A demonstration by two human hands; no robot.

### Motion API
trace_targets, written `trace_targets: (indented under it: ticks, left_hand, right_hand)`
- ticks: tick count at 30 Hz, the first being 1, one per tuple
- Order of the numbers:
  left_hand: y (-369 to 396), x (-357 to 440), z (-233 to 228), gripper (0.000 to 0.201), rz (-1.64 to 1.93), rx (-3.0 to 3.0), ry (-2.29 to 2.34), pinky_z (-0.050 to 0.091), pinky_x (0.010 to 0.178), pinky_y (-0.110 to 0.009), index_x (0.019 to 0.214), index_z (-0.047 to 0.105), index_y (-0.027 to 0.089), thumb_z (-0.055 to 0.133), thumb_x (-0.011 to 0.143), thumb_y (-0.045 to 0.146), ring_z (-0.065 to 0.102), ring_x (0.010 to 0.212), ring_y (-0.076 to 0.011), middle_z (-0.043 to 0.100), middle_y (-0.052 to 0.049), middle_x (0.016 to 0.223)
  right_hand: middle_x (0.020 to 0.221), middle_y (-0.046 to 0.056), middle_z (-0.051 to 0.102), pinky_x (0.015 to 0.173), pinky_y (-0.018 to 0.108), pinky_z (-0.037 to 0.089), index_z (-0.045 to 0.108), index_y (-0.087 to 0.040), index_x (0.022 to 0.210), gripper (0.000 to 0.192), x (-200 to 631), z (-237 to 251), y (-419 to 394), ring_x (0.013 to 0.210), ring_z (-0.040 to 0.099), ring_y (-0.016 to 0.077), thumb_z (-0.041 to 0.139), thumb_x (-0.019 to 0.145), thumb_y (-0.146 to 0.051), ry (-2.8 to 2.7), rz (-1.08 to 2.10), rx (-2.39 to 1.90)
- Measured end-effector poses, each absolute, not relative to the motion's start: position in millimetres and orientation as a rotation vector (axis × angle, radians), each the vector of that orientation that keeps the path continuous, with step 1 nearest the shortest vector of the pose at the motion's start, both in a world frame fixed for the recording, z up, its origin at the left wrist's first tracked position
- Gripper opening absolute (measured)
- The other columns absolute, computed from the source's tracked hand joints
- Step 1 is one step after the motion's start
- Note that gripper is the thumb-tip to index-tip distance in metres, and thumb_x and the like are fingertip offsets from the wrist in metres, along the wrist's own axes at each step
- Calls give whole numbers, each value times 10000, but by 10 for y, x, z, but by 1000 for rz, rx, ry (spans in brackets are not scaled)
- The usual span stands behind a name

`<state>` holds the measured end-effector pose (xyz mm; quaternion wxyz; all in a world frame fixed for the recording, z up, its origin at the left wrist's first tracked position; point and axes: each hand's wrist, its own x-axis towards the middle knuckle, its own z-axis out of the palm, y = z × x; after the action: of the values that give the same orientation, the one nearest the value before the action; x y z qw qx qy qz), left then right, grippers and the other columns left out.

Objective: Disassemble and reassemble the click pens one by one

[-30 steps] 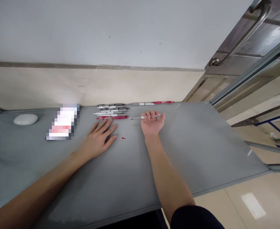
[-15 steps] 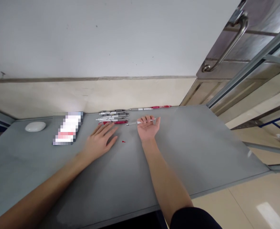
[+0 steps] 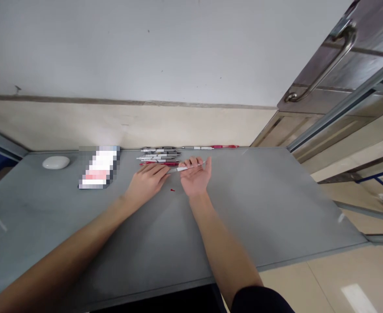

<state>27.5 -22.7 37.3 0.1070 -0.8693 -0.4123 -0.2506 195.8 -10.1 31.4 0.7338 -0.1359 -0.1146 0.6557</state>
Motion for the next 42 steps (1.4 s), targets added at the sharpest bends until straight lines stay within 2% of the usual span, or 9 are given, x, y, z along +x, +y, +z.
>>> trace_targets:
  ticks: [4, 8, 11, 15, 22, 25, 28, 33, 42]
  left_hand:
    - [-235, 197, 404, 238, -722, -2541, -1278, 534, 844, -398, 1033, 701, 185, 478, 995, 258, 681, 973, -255, 740, -104, 1013]
    - [-225, 158, 443, 235, -674, -2520, -1295, 540, 830, -395, 1016, 699, 173, 478, 994, 250, 680, 971, -259, 738, -99, 1017]
    - [-231, 171, 464, 247, -661, -2513, -1268, 536, 850, -395, 1019, 696, 165, 464, 999, 246, 680, 973, -256, 740, -96, 1035]
    - [-265, 215, 477, 250, -696, -2553, -1214, 531, 869, -402, 1040, 696, 168, 459, 1000, 240, 678, 996, -257, 741, -103, 1060]
    - [-328, 245, 424, 276, -725, -2572, -1169, 516, 925, -395, 1071, 702, 173, 447, 1008, 258, 671, 1043, -251, 744, -96, 1090]
    - [-340, 251, 384, 319, -750, -2550, -1218, 479, 1017, -425, 1209, 666, 172, 462, 1004, 305, 632, 1155, -267, 700, -105, 1235]
    - [-321, 238, 322, 413, -719, -2503, -1281, 433, 1077, -474, 1319, 611, 146, 457, 1004, 364, 569, 1258, -308, 621, -131, 1367]
    - [-250, 182, 181, 431, -696, -2490, -1348, 405, 1114, -493, 1326, 616, 149, 456, 1002, 384, 531, 1311, -320, 587, -134, 1409]
    - [-241, 164, 84, 401, -707, -2527, -1371, 383, 1141, -534, 1307, 631, 179, 482, 989, 372, 503, 1345, -333, 575, -120, 1426]
  right_hand:
    - [702, -40, 576, 735, 323, 526, 551, -228, 731, 293, 2028, 294, -10, 664, 576, 125, 570, 880, -480, -370, 1306, -670]
    - [1029, 55, 718, 864, 359, 514, 706, -237, 958, 222, 2158, 269, -73, 958, 643, 185, 607, 879, -419, -980, 671, -1121]
    - [1140, 69, 731, 1050, 456, 441, 717, -272, 1068, 202, 2218, 247, -242, 1151, 621, 238, 609, 898, -285, -1599, 144, -1147]
    - [1222, 40, 721, 1132, 417, 403, 660, -282, 1223, 368, 2190, 185, -402, 1244, 602, 207, 512, 923, -131, -2021, -188, -1029]
    - [1098, 10, 766, 995, 358, 475, 684, -308, 1138, 335, 2214, 109, -348, 1037, 692, 172, 491, 937, -121, -2041, -280, -1033]
    - [1074, -2, 774, 972, 346, 456, 688, -299, 1102, 303, 2298, 107, -303, 1004, 699, 166, 530, 927, -110, -2063, -365, -1013]
    - [1050, -4, 780, 857, 301, 464, 703, -277, 1067, 276, 2400, 109, -223, 978, 700, 153, 542, 924, -105, -2090, -442, -1073]
    - [1018, -9, 783, 799, 278, 463, 730, -253, 1018, 271, 2552, 114, 26, 902, 698, 145, 532, 921, -97, -2127, -575, -1263]
    - [1045, 27, 769, 736, 293, 472, 747, -238, 1025, 293, 2701, 121, 503, 909, 677, 180, 495, 931, -121, -2157, -545, -1477]
